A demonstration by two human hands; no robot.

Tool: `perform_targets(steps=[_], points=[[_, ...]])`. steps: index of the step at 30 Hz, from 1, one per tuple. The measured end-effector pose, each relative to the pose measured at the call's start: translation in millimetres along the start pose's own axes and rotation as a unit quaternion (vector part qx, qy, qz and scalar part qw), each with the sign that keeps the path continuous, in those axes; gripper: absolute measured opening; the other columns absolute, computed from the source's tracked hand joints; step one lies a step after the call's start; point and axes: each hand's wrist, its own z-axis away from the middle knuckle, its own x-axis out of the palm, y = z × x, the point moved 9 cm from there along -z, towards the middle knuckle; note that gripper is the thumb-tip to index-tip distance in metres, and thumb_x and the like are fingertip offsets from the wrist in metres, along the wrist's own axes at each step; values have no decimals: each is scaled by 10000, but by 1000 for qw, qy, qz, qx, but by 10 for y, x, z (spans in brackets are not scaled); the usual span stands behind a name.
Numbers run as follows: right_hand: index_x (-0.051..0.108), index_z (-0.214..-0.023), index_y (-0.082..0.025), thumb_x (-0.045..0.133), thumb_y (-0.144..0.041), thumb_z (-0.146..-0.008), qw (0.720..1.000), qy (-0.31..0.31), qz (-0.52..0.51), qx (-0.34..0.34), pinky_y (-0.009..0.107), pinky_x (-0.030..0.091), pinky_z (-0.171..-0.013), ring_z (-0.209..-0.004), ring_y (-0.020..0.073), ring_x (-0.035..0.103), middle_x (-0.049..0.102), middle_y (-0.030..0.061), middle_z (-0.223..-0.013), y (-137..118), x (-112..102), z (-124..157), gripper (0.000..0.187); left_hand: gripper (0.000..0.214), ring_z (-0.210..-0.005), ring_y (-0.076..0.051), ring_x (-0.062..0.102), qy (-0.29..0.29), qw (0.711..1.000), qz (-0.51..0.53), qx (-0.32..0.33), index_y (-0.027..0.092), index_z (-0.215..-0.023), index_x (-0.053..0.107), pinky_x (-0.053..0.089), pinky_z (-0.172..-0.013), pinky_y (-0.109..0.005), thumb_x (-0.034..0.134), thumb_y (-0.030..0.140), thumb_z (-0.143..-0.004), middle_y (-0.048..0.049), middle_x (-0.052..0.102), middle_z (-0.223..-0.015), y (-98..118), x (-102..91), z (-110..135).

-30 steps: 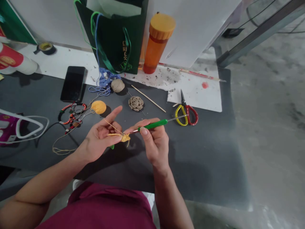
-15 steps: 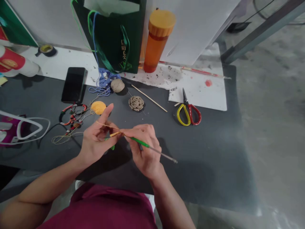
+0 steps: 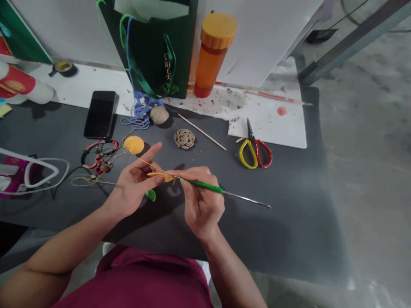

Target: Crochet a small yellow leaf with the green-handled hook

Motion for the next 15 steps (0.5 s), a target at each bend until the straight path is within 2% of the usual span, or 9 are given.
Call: perform_targets(steps=[5,15], points=[[642,-1067,-256,608,-164,-991,1000,-5,4,1,402,619,-722,-826,211,777,840,31,-913,-2,7,4,124,791,-761,-101,667,1,999,30,-42,256,-1414,674,545,-798,-240,946,202,-674,35,723,-795,-73,11,6],[622,-1027,-250,579,-169,-1003,999,11,4,46,351,620,-706,-824,188,774,812,15,-857,22,-5,-12,95,699,-766,-94,640,-10,999,45,-26,272,-1364,714,530,-821,-225,922,188,-703,45,688,-775,-37,48,9]])
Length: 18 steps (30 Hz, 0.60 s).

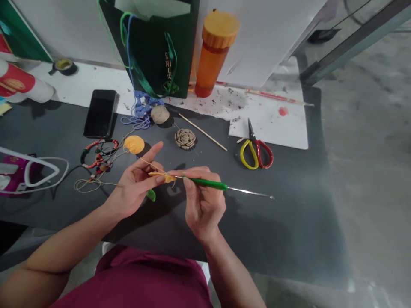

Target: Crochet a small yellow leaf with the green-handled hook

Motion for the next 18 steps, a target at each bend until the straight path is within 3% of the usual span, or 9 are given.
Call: perform_targets(steps=[8,18], points=[[608,-1010,-245,598,-206,-1005,998,9,-26,62,322,659,-703,-810,176,807,807,4,-860,108,-9,27,40,742,-760,-109,662,-9,999,22,-31,256,-1385,694,554,-804,-254,937,186,-687,25,726,-802,-59,8,3],[623,-1028,-244,577,-184,-1008,999,10,-8,39,340,646,-689,-811,184,792,805,9,-859,68,-13,22,79,616,-730,-110,661,9,999,28,-30,239,-1265,766,530,-777,-256,941,180,-677,33,719,-754,-63,-27,3]])
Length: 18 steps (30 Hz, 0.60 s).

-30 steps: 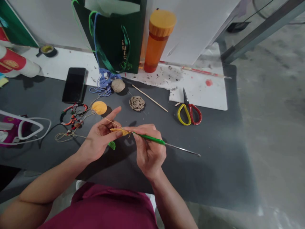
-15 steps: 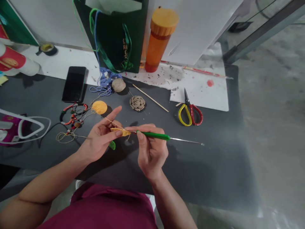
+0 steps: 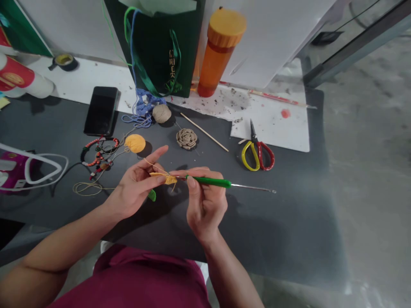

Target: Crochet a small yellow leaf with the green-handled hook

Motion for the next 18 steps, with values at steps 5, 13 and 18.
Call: perform_targets(steps=[5,13,18], points=[[644,-1063,-249,576,-139,-992,997,-26,23,-75,383,628,-737,-837,196,766,819,33,-907,-107,36,20,147,593,-698,-95,634,-9,1000,-6,-6,257,-1239,785,518,-752,-243,951,191,-673,46,694,-715,-17,13,-2],[649,-1049,-256,574,-147,-989,996,-12,26,-83,398,625,-702,-784,204,773,816,26,-889,-143,34,7,145,567,-684,-99,606,0,1000,-5,1,249,-1215,794,508,-731,-251,946,208,-671,45,670,-709,36,16,8],[615,-1040,-259,566,-190,-1009,999,-9,-32,-40,386,638,-691,-788,200,780,808,13,-846,-78,35,-13,90,554,-692,-113,583,-25,999,-12,-17,253,-1234,780,473,-732,-279,922,230,-699,47,646,-706,14,57,22]])
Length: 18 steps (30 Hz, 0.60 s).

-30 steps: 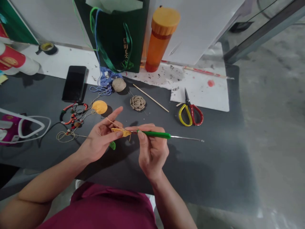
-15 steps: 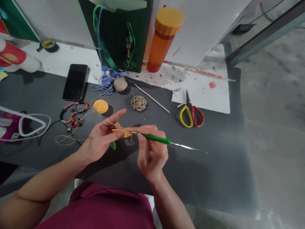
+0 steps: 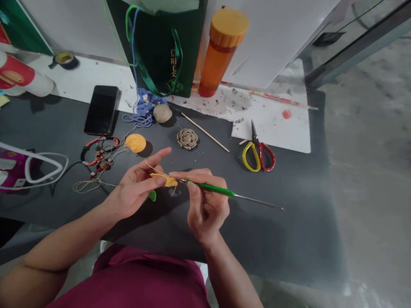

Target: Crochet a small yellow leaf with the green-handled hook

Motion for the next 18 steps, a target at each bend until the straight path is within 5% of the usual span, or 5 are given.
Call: perform_targets(steps=[6,18], points=[[588,-1032,-267,587,-236,-1020,990,-6,-83,111,355,656,-706,-802,178,799,816,-11,-870,225,-4,48,33,563,-725,-109,586,-13,1000,23,-4,254,-1247,773,470,-792,-291,918,220,-703,48,649,-736,-5,23,2],[668,-1052,-274,712,-284,-952,978,-39,-122,167,344,656,-751,-862,193,808,798,-13,-856,356,8,71,110,536,-680,-79,581,-20,996,87,-17,244,-1205,794,482,-746,-252,919,154,-691,54,642,-720,3,43,-10]])
